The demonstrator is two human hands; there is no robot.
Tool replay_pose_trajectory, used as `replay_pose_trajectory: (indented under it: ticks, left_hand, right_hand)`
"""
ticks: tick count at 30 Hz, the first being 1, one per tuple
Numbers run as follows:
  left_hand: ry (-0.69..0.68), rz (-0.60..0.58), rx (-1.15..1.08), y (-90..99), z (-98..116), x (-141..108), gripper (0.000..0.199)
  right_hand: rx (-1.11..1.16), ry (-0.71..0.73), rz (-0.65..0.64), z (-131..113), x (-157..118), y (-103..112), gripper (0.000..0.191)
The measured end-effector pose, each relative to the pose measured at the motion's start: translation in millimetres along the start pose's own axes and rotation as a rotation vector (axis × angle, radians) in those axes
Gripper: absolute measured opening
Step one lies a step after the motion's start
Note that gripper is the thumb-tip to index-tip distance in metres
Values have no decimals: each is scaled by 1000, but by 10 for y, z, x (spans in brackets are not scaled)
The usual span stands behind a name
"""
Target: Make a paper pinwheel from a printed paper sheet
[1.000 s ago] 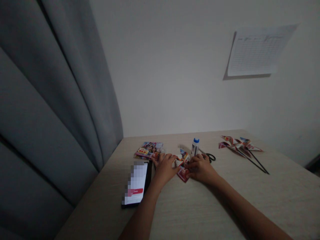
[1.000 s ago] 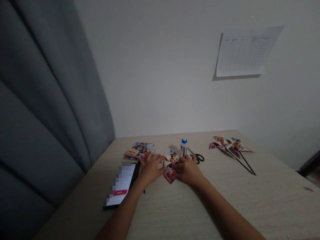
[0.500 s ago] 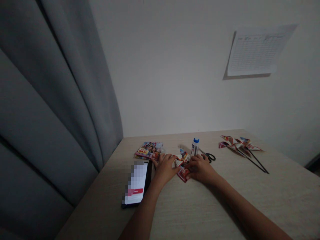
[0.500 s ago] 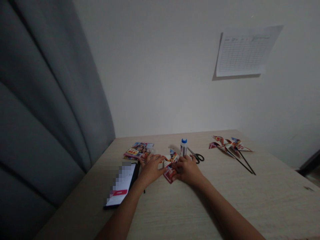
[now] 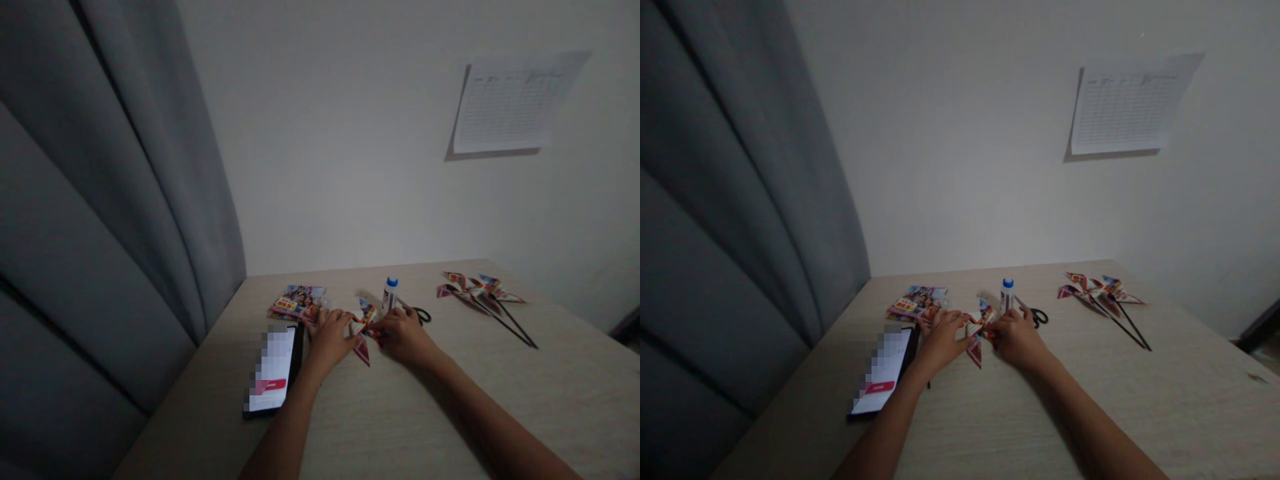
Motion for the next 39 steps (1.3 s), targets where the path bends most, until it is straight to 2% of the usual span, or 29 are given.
replay_pose_trajectory:
  ticks: [3, 7, 18, 25, 29, 33, 39]
  left_hand:
    - [0, 10, -15, 8, 3, 0, 43]
    - [2, -4, -29, 24, 18, -4, 43]
    - [7, 40, -31, -28, 19, 29, 38]
    - [46, 71, -15, -62, 24, 52, 35]
    - [53, 80, -10, -40, 57, 58, 32]
    - [55, 67, -7, -34, 72, 66, 32]
    - [-3, 96, -52, -54, 101, 70, 34]
  right_hand:
    - [30, 10, 9, 15, -16, 34, 28]
    - [51, -16, 17, 42, -16, 66, 18]
    - [8, -98, -55, 113, 26, -20, 28]
    - [37, -160, 45, 203, 62, -151, 29]
    - [37, -204, 91, 222, 62, -174, 22]
    - [6, -200, 84, 181, 59, -155, 15]
    - [-2, -184, 55, 103, 52, -121, 17]
Point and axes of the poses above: each hand's wrist, its own x-axis towards the middle knuckle, its own y-axis out of the back of the hand, z = x × y, the point moved 5 cm from there along x, towards the middle knuckle, and after that the axes turned 2 degrees about -x, right-handed, at the moved point
